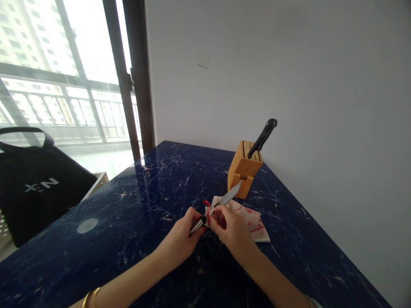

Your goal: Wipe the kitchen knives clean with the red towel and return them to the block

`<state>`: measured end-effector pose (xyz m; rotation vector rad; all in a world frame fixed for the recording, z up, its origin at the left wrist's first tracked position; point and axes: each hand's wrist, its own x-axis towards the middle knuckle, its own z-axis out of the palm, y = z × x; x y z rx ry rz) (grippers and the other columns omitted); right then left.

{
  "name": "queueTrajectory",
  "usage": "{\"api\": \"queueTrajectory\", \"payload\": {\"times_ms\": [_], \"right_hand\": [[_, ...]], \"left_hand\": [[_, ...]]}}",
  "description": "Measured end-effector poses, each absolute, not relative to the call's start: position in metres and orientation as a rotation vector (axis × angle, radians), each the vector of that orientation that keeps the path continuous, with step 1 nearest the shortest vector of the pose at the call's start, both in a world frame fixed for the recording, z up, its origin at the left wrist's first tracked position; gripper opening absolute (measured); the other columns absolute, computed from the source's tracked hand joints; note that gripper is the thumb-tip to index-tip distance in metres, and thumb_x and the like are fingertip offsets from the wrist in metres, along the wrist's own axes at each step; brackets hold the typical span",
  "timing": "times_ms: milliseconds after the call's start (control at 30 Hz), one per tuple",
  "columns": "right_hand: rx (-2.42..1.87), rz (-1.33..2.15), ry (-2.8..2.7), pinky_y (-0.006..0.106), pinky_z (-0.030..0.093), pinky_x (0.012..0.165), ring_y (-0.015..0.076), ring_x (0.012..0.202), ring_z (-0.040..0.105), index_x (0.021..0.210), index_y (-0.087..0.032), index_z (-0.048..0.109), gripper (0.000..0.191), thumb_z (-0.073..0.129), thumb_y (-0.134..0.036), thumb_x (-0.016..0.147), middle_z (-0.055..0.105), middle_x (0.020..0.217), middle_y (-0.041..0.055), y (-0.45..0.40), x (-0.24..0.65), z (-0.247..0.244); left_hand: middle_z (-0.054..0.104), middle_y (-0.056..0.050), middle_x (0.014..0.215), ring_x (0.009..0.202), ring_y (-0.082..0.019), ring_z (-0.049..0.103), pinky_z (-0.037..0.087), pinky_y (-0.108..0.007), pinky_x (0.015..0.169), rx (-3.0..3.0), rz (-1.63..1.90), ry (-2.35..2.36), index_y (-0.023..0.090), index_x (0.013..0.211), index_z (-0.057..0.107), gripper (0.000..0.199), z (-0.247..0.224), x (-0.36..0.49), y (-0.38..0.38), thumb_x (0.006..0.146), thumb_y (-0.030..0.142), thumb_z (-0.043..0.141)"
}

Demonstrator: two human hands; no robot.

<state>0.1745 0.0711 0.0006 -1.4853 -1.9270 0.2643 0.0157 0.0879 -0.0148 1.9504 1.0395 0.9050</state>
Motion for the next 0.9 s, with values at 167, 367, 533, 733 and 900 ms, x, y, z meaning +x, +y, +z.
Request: {"api": "queueTrajectory", "payload": {"times_ms": [167,367,533,733,900], "right_hand": [[-1.476,0.272,-1.956,0.022,0.038,0.054,0.0135,0.063,0.055,0.079,-0.019,0.055,0.005,0.05,-0.02,0.077,0.06,0.071,0.0009,0.07,0.173,0.002],[-1.458,0.262,-1.955,0.021,0.038,0.053,0.0124,0.06,0.054,0.081,-0.019,0.054,0.007,0.047,-0.019,0.078,0.059,0.068,-0.0001,0.07,0.171,0.002],[-1.482,0.263,-1.997,0.02,0.035,0.049,0.0112,0.055,0.052,0.073,-0.019,0.052,0.003,0.049,-0.019,0.075,0.057,0.064,-0.0009,0.07,0.171,0.0],[-1.486,0.174,-1.772,0.021,0.037,0.054,0.0109,0.056,0.051,0.076,-0.02,0.05,0.003,0.048,-0.021,0.076,0.055,0.064,-0.0019,0.073,0.188,0.013],[-1.486,0.15,-1.763,0.023,0.039,0.058,0.0129,0.063,0.054,0.08,-0.02,0.052,0.006,0.047,-0.022,0.079,0.059,0.07,-0.0001,0.075,0.191,0.011]], "left_hand": [[0.059,0.001,0.075,0.065,-0.014,0.053,0.038,-0.023,0.06,1.991,0.875,1.024,0.021,0.082,0.045,0.005,-0.012,0.015,0.088,0.078,0.018,0.045],[0.06,0.001,0.074,0.065,-0.014,0.054,0.039,-0.023,0.059,1.968,0.871,1.027,0.021,0.082,0.044,0.004,-0.014,0.017,0.089,0.078,0.02,0.045],[0.06,0.001,0.077,0.069,-0.014,0.056,0.041,-0.024,0.062,1.842,0.996,1.052,0.02,0.083,0.043,0.009,-0.017,0.012,0.098,0.08,0.028,0.046],[0.054,0.003,0.07,0.059,-0.012,0.049,0.037,-0.022,0.053,1.85,0.968,1.069,0.02,0.083,0.042,0.012,-0.02,0.011,0.097,0.08,0.031,0.047],[0.051,0.004,0.068,0.057,-0.01,0.047,0.034,-0.02,0.051,1.831,0.88,0.952,0.02,0.083,0.042,0.008,-0.017,0.016,0.086,0.081,0.028,0.046]]}}
